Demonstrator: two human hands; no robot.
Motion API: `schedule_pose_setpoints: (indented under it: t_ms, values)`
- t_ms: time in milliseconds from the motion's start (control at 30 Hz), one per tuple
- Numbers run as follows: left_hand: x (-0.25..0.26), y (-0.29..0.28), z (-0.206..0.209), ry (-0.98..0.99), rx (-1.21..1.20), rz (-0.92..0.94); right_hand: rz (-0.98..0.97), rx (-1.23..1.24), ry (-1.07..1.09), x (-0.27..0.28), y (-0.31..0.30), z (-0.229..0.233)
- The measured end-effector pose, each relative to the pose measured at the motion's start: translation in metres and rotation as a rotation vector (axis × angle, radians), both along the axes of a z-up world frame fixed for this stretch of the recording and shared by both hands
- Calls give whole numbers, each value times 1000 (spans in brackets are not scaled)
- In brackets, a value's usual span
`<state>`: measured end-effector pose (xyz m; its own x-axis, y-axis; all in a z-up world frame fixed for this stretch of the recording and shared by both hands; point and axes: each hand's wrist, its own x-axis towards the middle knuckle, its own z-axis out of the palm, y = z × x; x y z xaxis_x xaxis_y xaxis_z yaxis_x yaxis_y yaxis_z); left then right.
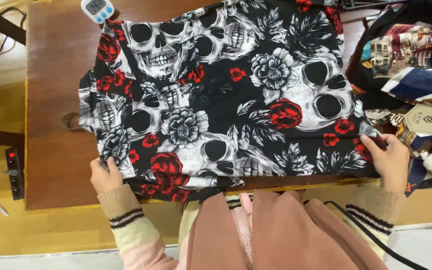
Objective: The person unfolds a skull-patterned shirt on a wooden table, places a hanger inside, buttons the shirt, and folds it neatly. The shirt is handled one at a time and ends folded on the table.
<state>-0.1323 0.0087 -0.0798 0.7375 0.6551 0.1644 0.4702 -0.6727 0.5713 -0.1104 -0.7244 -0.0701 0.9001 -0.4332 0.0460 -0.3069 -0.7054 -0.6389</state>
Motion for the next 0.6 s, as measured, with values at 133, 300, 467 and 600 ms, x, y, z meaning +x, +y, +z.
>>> schedule_pose_setpoints:
  t_ms: [133, 300, 467, 600]
  values:
    - [0, -12, 21, 7, -85, -16, -30, -62, 40, -13, -14, -18]
    - [-9, -65, 91, -26, -82, -8, -122, -116, -14, -27, -19, -20]
    - [-24, -93, 118, 280, 95, -485, 22, -52, 98, -25, 13, 30]
    - [-32, -138, 133, 298, -74, -1079, 86, 18, 241, -26, 34, 64]
